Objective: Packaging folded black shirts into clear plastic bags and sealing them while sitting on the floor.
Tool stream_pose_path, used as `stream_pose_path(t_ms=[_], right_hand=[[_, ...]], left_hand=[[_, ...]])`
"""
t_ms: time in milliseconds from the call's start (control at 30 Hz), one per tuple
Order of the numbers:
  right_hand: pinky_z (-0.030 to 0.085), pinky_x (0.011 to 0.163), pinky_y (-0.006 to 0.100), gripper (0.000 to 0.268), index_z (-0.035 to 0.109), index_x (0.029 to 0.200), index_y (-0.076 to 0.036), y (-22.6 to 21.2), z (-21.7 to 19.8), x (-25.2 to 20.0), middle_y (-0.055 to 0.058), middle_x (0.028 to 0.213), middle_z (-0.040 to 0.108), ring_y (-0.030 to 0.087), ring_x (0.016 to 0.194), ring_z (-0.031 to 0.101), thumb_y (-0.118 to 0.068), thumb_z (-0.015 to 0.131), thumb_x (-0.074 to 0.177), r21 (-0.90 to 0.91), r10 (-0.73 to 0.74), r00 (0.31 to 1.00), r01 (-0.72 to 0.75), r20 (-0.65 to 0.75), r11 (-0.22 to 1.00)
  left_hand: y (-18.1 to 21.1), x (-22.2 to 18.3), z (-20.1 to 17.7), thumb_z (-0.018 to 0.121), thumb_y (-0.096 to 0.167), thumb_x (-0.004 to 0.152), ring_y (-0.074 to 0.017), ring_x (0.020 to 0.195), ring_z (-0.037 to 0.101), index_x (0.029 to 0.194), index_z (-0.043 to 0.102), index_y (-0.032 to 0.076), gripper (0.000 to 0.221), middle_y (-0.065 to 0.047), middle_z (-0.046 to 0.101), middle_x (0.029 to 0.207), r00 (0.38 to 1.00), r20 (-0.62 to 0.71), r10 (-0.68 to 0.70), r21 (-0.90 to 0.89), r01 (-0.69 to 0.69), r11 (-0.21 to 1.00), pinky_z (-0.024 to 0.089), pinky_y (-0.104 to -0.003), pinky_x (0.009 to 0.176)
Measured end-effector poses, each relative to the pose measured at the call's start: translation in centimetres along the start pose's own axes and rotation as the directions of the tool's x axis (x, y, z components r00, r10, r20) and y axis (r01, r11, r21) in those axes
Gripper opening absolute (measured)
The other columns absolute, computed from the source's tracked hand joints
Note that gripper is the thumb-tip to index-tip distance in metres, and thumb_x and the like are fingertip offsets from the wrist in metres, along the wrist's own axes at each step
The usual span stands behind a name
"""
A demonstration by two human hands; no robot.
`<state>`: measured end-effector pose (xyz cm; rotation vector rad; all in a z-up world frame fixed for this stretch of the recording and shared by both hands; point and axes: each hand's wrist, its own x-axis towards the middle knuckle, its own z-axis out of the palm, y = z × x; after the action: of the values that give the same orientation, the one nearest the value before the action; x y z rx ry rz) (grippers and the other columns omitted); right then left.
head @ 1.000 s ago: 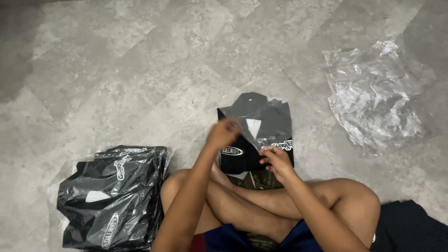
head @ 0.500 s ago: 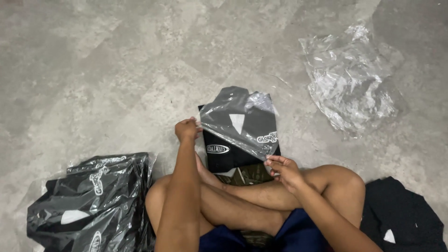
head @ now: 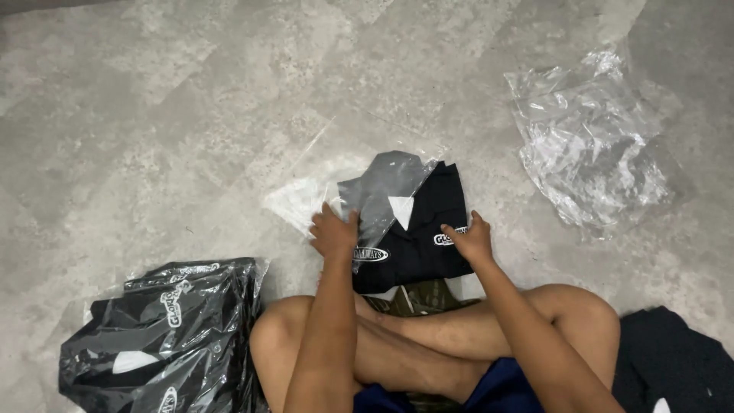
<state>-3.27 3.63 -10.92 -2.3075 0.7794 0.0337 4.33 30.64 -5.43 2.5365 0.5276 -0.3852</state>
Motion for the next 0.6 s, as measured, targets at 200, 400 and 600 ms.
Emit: stream_pose_path(t_ms=[200, 400, 600], right_hand=[[0.046, 0.09, 0.043, 0.097, 0.038, 0.138, -0.008, 0.5, -0.1, 0.8, 0.026, 0.115, 0.057, 0.035, 0.111, 0.054, -0.051, 0.08, 0.061, 0.075, 0.267, 0.945, -0.286, 0.19, 0.955], [0.047, 0.063, 0.037, 0.035, 0.067, 0.095, -0.001, 3.4, 0.6, 0.6, 0.017, 0.08, 0.059, 0.024, 0.073, 0.058, -0.023, 0.075, 0.069, 0.543, 0.301, 0.952, -0.224, -0.055, 0.809], [0.044, 0.084, 0.042, 0.051, 0.053, 0.119, 0.002, 6.1, -1.6, -0.2, 0.022, 0.11, 0.058, 0.03, 0.103, 0.056, -0.027, 0.068, 0.081, 0.468, 0.437, 0.899, -0.372, -0.034, 0.802]], left_hand=[[-0.4, 2.3, 0.6, 0.054, 0.056, 0.083, -0.0335, 0.129, 0.03, 0.141, 0.031, 0.009, 0.077, -0.017, 0.029, 0.143, 0.985, 0.148, 0.087, 0.017, -0.09, 0.996, 0.037, -0.053, 0.098], [0.0, 1.4, 0.8, 0.05, 0.036, 0.089, -0.0365, 0.135, 0.023, 0.141, 0.032, 0.012, 0.06, -0.016, 0.025, 0.147, 0.981, 0.065, 0.185, 0.107, -0.192, 0.976, 0.026, -0.055, 0.104], [-1.6, 3.4, 2.8, 0.057, 0.038, 0.083, -0.0355, 0.138, 0.017, 0.141, 0.032, 0.013, 0.068, -0.015, 0.02, 0.15, 0.981, 0.145, 0.129, 0.142, -0.149, 0.979, 0.019, -0.052, 0.109]])
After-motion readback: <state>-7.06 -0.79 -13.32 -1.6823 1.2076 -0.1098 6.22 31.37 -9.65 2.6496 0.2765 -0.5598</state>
